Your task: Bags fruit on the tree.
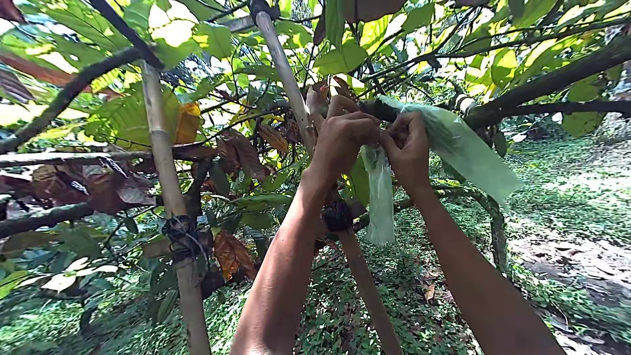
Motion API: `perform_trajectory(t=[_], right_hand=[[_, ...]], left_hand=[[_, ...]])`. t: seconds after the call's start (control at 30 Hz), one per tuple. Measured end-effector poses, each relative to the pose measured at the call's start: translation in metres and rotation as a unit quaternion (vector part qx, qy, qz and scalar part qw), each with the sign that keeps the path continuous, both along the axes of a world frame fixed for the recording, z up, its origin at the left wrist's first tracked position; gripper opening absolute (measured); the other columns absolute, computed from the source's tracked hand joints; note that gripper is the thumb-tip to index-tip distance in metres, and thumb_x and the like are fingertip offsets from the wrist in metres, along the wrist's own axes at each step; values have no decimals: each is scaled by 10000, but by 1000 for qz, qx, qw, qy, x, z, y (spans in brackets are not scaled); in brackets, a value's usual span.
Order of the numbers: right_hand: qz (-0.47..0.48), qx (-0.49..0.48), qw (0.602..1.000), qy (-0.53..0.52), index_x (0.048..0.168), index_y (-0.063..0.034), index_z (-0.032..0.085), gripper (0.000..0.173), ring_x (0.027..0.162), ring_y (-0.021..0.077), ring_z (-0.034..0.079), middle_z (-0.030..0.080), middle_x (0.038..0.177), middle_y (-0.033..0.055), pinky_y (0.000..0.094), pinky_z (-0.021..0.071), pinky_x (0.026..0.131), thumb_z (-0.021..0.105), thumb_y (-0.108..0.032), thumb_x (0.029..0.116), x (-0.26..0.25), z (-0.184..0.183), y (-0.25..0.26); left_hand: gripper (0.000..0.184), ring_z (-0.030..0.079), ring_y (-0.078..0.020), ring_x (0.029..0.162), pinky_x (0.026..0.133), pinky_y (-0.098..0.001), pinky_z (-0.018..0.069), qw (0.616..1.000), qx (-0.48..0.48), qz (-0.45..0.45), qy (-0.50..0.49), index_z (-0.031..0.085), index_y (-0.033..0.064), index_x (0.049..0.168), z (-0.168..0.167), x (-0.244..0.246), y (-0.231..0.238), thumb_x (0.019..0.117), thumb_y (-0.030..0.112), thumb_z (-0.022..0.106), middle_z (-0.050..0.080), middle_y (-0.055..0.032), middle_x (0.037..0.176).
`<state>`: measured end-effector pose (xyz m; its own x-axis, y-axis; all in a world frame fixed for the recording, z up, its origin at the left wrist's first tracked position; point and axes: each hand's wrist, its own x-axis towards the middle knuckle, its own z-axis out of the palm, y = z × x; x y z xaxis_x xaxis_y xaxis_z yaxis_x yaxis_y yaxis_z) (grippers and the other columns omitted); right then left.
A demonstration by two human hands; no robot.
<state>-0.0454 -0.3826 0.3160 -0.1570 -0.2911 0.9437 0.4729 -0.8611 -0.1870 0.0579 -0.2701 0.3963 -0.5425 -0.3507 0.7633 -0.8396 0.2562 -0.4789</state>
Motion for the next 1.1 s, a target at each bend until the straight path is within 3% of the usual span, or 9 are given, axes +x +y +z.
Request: perform_trajectory(t=[0.13,0.2,0.3,0.37,0.43,0.5,0.67,1.0,1.1], right_hand=[[-18,-2,999,34,1153,14,516,208,786,89,644,651,939,80,280,558,737,620,-79,999,0,-1,0],[-17,-6,998,54,1185,14,498,208,729,100,610,624,931,82,295,538,674,577,-77,1016,0,0,0],[-17,-27,997,73,1224,28,482,233,710,102,623,643,947,92,299,552,658,548,-60,1019,0,-1,-1],[-9,-32,997,73,1214,30,475,232,674,95,617,643,928,87,288,548,622,560,-52,1014,0,-2,-4],[9,-35,996,76,1194,7,463,212,634,73,609,649,903,63,259,538,576,560,-60,1018,-1,-3,-6],[32,-47,995,84,1202,4,448,218,626,60,611,642,893,53,239,539,564,553,-55,1020,-4,-4,-6],[26,-58,993,99,1313,9,494,311,712,43,647,700,1041,68,219,550,621,567,-94,1029,-10,-8,-6],[-50,-130,990,14,1184,53,655,220,671,38,597,706,995,110,205,520,605,574,-79,1028,-3,-11,-19],[-54,-135,989,8,1156,53,668,208,655,33,587,696,991,110,197,515,590,566,-82,1033,-2,-10,-20]], left_hand=[[104,599,-303,1185,1121,-756,82,999,-1,8,-31,805,203,881,6,1,0,901,126,738,757,34,926],[106,594,-289,1146,1124,-725,105,999,-9,0,-31,799,201,858,5,2,-1,905,133,733,736,36,868],[105,601,-250,1100,1128,-680,144,999,-20,-22,-15,792,197,852,2,4,-2,904,130,731,723,33,853],[56,618,-243,1049,1126,-681,162,999,-24,-6,-24,793,194,908,3,3,-3,894,152,758,723,25,855],[150,622,-230,1015,1120,-657,191,999,-26,19,-31,782,189,1027,4,1,-4,881,153,779,736,28,901],[195,617,-235,1020,1119,-647,202,999,-21,24,-29,779,177,1070,5,1,-3,879,136,780,745,25,931],[56,595,-253,1011,1069,-592,279,999,-31,25,-5,789,166,920,3,2,-2,877,202,795,724,16,865],[90,607,-242,950,1066,-595,304,998,-15,13,52,785,131,852,3,-3,-3,803,165,853,714,-3,823],[118,610,-253,970,1098,-629,270,997,5,25,66,791,124,865,5,-6,-1,790,181,862,705,-26,840]])
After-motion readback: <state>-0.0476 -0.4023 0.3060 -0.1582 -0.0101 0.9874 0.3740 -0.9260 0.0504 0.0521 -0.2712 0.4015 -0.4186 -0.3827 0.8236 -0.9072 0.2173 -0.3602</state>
